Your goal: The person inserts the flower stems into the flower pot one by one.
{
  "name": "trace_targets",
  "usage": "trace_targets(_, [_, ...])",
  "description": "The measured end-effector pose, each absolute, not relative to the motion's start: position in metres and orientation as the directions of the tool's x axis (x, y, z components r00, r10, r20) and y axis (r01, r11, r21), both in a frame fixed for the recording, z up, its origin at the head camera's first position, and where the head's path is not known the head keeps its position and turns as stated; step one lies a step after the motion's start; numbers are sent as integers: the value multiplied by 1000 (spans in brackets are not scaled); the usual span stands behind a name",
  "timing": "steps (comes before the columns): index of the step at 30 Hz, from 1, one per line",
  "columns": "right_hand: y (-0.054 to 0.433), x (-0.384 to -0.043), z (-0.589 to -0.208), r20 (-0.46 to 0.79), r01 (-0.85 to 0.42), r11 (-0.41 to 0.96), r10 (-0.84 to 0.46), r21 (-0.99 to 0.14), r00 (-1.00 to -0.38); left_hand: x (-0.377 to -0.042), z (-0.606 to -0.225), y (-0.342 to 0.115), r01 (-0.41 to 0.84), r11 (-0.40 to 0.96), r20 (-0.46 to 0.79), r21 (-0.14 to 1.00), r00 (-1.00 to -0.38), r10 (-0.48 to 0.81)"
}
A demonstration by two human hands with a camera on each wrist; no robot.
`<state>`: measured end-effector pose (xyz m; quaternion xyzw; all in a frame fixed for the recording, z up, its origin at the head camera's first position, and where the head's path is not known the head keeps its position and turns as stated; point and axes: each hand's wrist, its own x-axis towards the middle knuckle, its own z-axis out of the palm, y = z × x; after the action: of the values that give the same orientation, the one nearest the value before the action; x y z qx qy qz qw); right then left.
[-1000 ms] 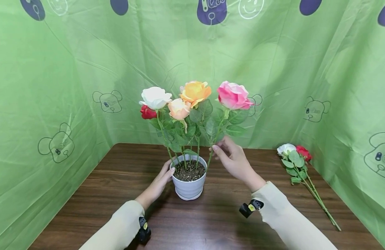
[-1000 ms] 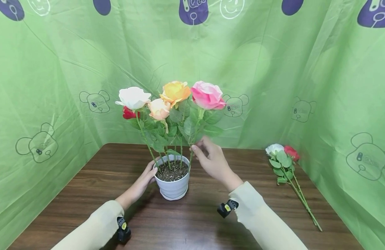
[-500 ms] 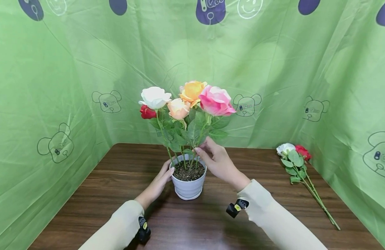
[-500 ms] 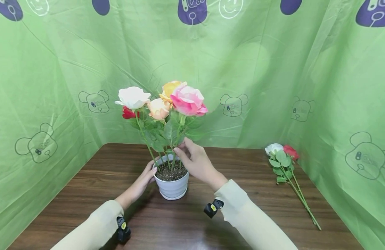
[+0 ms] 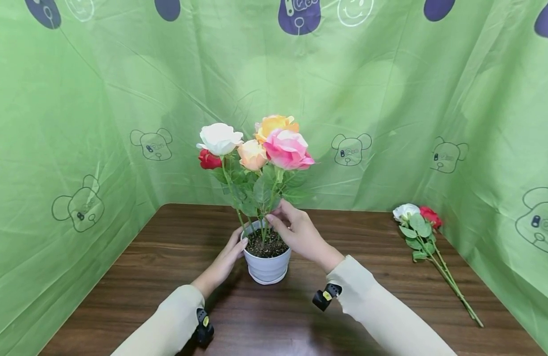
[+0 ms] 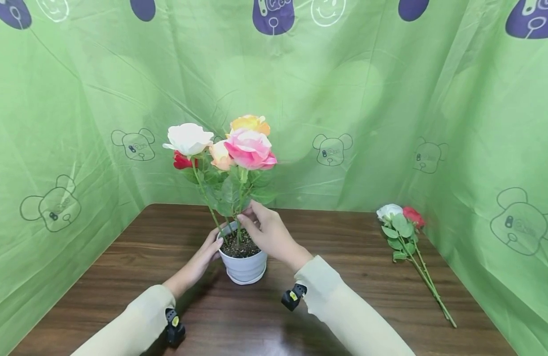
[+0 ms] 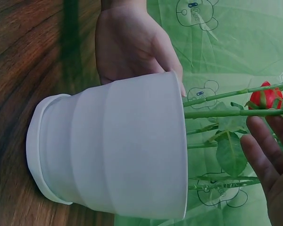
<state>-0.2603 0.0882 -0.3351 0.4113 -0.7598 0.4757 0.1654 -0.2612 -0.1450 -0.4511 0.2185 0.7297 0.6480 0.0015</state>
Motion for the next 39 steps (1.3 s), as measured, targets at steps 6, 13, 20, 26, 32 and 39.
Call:
trace_targets(6, [81,-266,-340,649,-802,224,-487,-554,-584,-262,-451,-144,322,58,287,945,-901,324])
trace_targets(13, [73,-270,-345,651,-807,258,-485,-531,-584,-262,-453,-144,330,49,296,943,-894,336])
trace_targets(20, [66,-273,-348,650,-810,333,-484,-483,-586,-262,-453,-145,324,60,287,944,-899,332])
trace_targets(26, [64,-276,-352,635,-783,369,-457,-501,-623,-263,-453,-145,324,66,286,944,-900,328])
trace_targets(32, [64,-276,-353,621,-765,391,-448,-511,-644,-264,-453,-145,320,56,286,946,-901,326])
trace_targets(39, [63,-272,-358,556,-694,346,-422,-631,-716,-263,-453,-145,310,57,276,949,-905,323])
